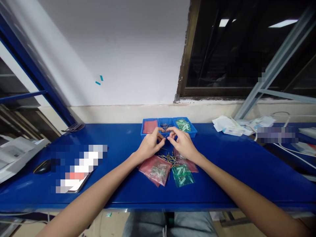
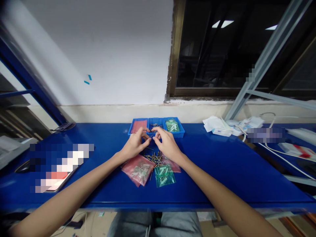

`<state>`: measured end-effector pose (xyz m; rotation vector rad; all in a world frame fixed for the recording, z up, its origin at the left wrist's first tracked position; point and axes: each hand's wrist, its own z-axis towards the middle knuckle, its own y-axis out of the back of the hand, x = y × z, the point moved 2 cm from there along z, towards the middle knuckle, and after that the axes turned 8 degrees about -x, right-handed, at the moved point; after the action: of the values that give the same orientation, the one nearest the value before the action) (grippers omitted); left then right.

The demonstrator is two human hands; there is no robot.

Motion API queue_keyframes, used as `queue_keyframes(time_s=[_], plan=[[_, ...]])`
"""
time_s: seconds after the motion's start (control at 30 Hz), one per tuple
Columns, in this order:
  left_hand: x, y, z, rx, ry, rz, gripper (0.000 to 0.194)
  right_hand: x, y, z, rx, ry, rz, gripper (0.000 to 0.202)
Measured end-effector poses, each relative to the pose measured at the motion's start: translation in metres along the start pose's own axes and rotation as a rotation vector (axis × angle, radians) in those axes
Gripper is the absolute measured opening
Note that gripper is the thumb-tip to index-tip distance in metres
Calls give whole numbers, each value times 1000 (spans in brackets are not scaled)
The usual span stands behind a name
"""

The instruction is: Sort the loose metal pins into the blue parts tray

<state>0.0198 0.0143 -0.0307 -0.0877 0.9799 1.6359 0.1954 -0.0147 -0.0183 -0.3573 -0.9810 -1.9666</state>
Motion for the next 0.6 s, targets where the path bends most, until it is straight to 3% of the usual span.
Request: queue_keyframes(time_s=[0.13, 0.23, 0.43, 0.6], plan=[[1, -1, 0, -11, -9, 27, 27, -2, -1, -2, 38, 152, -162, 18], [-2, 1, 2, -54, -41, 41, 17, -2, -3, -3, 67, 180, -247, 17], [-6, 3, 3, -88, -105, 33, 24, 0, -5, 0, 119, -77, -39, 13], [-5, 2, 1, -29, -196, 203, 17, -5, -6, 1, 152, -229, 191, 24]])
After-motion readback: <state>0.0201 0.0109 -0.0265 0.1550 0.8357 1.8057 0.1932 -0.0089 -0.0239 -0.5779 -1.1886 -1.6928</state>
